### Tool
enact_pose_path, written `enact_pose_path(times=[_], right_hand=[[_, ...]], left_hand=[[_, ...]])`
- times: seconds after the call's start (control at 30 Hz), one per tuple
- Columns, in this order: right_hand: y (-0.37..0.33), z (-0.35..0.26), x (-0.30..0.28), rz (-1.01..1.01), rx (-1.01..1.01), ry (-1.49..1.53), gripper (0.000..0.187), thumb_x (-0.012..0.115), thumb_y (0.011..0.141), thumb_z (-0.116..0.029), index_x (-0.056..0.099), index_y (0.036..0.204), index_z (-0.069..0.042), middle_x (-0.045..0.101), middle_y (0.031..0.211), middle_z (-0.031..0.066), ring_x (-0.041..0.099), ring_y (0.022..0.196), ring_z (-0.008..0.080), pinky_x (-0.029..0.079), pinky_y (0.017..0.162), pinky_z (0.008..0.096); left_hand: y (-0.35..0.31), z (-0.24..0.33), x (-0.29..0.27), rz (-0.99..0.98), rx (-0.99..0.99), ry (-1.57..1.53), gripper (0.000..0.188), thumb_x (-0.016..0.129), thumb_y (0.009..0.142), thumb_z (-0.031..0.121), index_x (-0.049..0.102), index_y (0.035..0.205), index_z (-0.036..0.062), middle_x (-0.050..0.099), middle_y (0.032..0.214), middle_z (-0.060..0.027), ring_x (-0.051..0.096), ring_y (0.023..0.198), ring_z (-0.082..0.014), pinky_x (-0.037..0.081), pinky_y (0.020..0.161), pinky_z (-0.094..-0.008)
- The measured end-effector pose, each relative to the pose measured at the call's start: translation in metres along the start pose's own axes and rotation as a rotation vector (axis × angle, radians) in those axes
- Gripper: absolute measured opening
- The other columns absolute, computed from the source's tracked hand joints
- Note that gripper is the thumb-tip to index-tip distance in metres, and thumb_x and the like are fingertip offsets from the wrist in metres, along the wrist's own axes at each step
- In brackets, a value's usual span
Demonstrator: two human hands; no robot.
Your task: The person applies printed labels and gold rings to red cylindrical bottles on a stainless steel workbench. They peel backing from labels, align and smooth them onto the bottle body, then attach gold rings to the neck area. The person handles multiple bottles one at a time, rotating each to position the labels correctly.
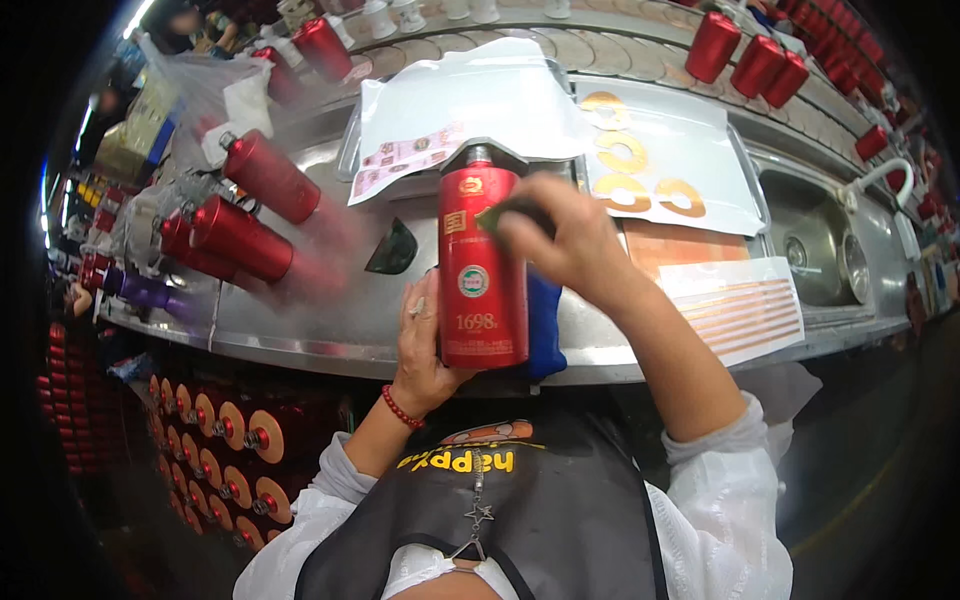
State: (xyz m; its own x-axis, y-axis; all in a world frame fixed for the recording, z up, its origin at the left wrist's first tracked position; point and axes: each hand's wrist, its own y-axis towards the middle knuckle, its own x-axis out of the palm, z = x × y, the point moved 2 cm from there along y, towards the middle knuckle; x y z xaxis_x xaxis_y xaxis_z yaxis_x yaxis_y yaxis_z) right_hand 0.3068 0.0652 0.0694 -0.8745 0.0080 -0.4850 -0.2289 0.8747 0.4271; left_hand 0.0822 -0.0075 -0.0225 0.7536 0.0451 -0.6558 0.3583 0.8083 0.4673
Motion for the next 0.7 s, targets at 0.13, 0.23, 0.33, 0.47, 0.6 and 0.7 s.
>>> enact_pose_path(times=[0.13,0.23,0.33,0.47,0.6,0.7], right_hand=[[0.015,-0.027,0.001,-0.12,-0.084,0.06,0.021,0.071,0.087,-0.012,0.066,0.103,0.0,0.068,0.083,0.0112,0.064,0.073,0.0162,0.052,0.068,0.0299],[0.025,0.003,-0.001,0.129,0.146,-0.014,0.02,0.066,0.092,-0.016,0.065,0.103,0.001,0.067,0.082,0.0093,0.063,0.073,0.0138,0.051,0.065,0.0275],[0.007,0.022,0.001,0.247,0.344,0.375,0.021,0.068,0.093,-0.018,0.065,0.103,0.001,0.067,0.086,0.0036,0.06,0.076,0.009,0.05,0.068,0.0242],[-0.009,0.028,0.004,0.26,0.447,0.404,0.022,0.069,0.093,-0.018,0.065,0.104,0.0,0.065,0.089,0.0017,0.058,0.081,0.0064,0.048,0.073,0.0223],[-0.024,0.032,0.004,0.304,0.382,0.467,0.023,0.07,0.093,-0.02,0.065,0.104,0.0,0.066,0.084,0.001,0.059,0.073,0.0054,0.049,0.062,0.0211],[-0.041,0.031,0.005,0.33,0.427,0.548,0.022,0.07,0.093,-0.019,0.064,0.103,0.0,0.066,0.085,0.0015,0.059,0.072,0.0052,0.049,0.062,0.021]], left_hand=[[0.007,0.0,-0.006,0.029,0.075,-0.081,0.105,0.06,0.085,0.069,0.025,0.155,-0.0015,0.044,0.147,-0.0263,0.03,0.141,-0.0464,0.015,0.117,-0.0593],[0.037,0.002,-0.017,0.035,0.218,-0.156,0.092,0.037,0.093,0.074,0.036,0.153,0.0047,0.048,0.146,-0.0199,0.026,0.144,-0.0432,0.008,0.12,-0.0551],[0.086,-0.013,-0.028,-0.078,0.285,0.003,0.084,0.029,0.096,0.071,0.049,0.145,0.0064,0.058,0.138,-0.0137,0.029,0.144,-0.0368,0.007,0.12,-0.0532],[0.134,-0.022,-0.035,-0.117,0.338,0.004,0.075,0.024,0.102,0.062,0.061,0.134,0.0062,0.065,0.128,-0.0112,0.039,0.137,-0.0327,0.007,0.121,-0.0474],[0.123,-0.002,-0.038,-0.143,0.445,0.053,0.062,0.027,0.102,0.062,0.068,0.127,0.0231,0.071,0.116,0.0008,0.045,0.13,-0.0252,0.003,0.121,-0.0504],[0.078,0.026,-0.033,-0.196,0.469,0.072,0.064,0.024,0.101,0.064,0.073,0.118,0.026,0.071,0.112,0.0053,0.046,0.127,-0.0217,0.003,0.123,-0.0522]])
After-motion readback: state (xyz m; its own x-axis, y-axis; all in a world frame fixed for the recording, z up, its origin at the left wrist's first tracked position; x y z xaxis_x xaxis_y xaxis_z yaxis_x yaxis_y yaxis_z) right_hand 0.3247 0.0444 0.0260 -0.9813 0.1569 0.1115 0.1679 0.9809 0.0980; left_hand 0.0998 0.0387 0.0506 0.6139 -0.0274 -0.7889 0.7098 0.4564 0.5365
